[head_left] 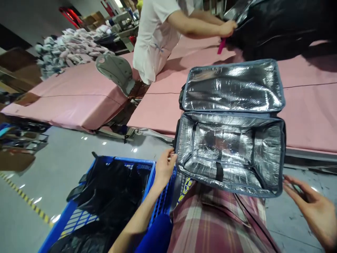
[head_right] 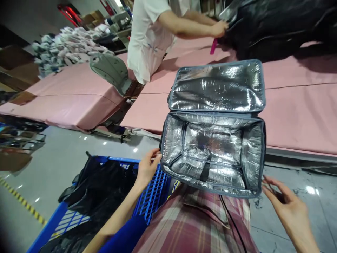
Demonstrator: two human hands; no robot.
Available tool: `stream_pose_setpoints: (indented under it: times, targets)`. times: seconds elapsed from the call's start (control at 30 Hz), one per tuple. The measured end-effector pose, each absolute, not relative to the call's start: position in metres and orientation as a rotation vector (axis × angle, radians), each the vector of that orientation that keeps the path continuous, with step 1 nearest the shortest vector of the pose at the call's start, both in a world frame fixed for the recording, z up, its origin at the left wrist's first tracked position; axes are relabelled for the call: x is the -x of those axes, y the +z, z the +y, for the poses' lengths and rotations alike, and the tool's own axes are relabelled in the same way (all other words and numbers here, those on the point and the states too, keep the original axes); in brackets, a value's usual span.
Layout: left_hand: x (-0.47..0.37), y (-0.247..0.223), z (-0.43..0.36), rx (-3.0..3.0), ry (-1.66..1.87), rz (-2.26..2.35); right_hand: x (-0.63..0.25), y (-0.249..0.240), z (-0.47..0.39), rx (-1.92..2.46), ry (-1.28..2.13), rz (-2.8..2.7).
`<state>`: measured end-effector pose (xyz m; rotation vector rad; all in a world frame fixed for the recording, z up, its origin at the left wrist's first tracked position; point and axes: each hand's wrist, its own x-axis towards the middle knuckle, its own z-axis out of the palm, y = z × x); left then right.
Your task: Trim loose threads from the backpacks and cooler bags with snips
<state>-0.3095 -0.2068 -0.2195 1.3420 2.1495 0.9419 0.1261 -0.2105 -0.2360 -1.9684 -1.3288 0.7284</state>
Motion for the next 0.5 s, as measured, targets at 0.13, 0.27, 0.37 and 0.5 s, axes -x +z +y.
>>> stream_pose_setpoints:
  times: [0.13,0.27,0.37,0.5]
  targets:
    - [0.273,-0.191,-0.168,-1.979,0.991,2.112,-0.122,-0.196,-0.16,1.772,0.517,-1.382]
    - [0.19,-0.208,-0.163,-2.166,0.278,1.739,-0.092,-0.17,-0.127,1.478,0.339,-1.752]
    - [0.15,-0.233,-0.173,-2.048,-0.17,1.597,-0.073,-0.175,-0.123,1.441,0.378,-1.89]
    - [0.16,-0.248,-0.172,-1.817,-0.268,1.456,-0.066,-0.192,-0.137,1.47,0.488,-1.873]
